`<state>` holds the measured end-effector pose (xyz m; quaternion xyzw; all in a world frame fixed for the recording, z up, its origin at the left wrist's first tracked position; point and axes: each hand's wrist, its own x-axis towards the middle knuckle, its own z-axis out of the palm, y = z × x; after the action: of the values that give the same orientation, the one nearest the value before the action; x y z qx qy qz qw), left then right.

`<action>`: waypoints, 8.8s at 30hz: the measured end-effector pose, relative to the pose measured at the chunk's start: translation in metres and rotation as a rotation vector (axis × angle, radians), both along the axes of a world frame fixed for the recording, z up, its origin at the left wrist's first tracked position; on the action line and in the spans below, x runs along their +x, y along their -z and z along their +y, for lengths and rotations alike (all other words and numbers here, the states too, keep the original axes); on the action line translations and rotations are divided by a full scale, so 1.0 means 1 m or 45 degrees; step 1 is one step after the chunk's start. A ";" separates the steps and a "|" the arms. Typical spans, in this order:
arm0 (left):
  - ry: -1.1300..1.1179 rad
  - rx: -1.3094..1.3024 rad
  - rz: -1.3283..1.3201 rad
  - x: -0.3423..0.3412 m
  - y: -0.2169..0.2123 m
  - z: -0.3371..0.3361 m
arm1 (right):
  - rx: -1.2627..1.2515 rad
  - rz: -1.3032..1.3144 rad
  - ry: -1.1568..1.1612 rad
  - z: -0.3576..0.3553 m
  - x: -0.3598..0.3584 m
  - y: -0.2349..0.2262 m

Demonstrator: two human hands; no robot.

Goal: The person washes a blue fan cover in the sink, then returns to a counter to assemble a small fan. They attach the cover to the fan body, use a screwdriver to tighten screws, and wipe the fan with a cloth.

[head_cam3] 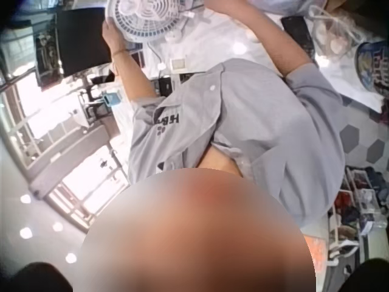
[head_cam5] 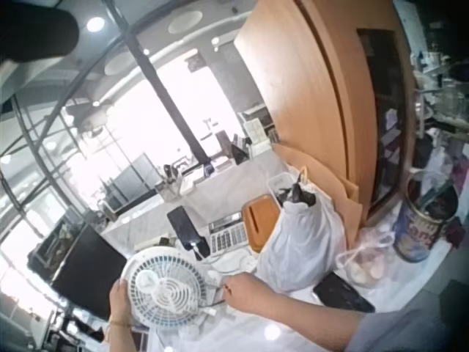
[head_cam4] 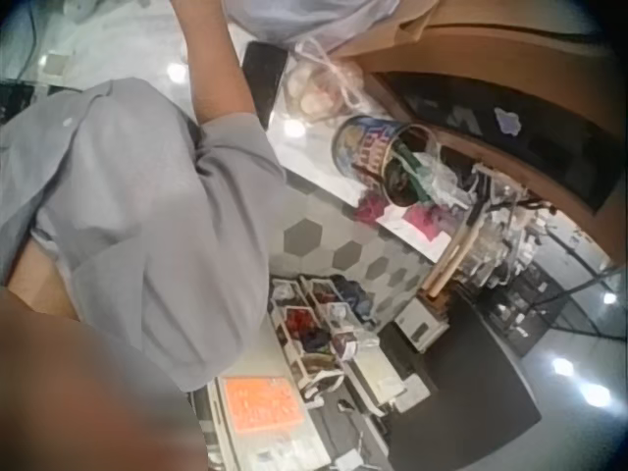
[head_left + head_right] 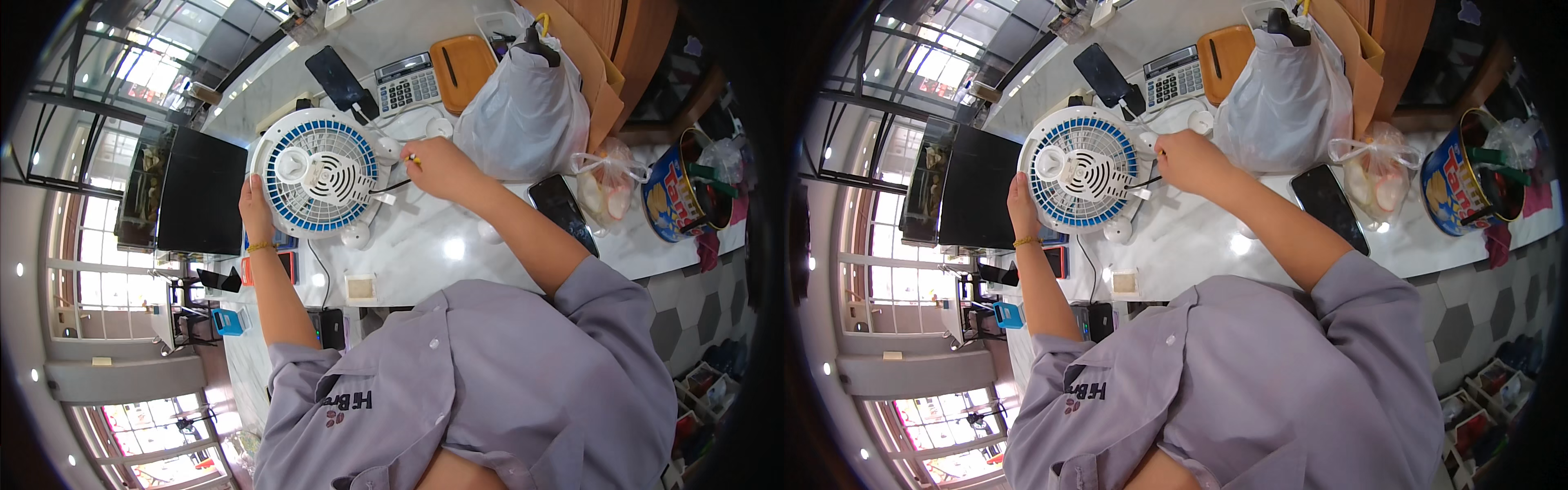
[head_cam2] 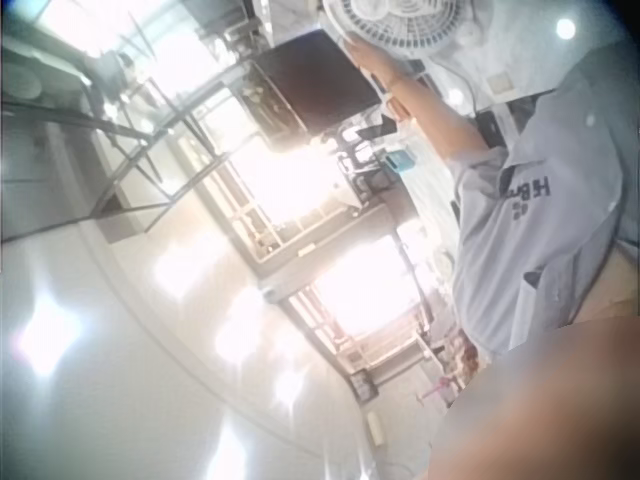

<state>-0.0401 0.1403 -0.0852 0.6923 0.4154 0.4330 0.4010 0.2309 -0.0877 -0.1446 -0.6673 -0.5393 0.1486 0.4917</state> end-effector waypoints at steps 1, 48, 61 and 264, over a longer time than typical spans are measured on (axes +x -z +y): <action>-0.002 -0.013 -0.008 0.000 0.001 -0.002 | -0.054 0.042 -0.059 -0.003 -0.003 -0.005; -0.123 0.559 0.135 -0.021 -0.033 -0.108 | -0.814 -0.575 0.600 0.094 0.126 0.009; -0.626 0.316 0.696 -0.037 -0.001 -0.102 | -0.049 -0.285 -0.009 0.005 0.034 -0.028; -0.171 1.137 1.368 0.102 -0.092 -0.133 | 0.310 0.789 0.178 -0.071 -0.058 0.002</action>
<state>0.0620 0.0077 0.0067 0.8817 0.3805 0.1838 -0.2101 0.1733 -0.1584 -0.1466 -0.5622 -0.3308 0.2448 0.7173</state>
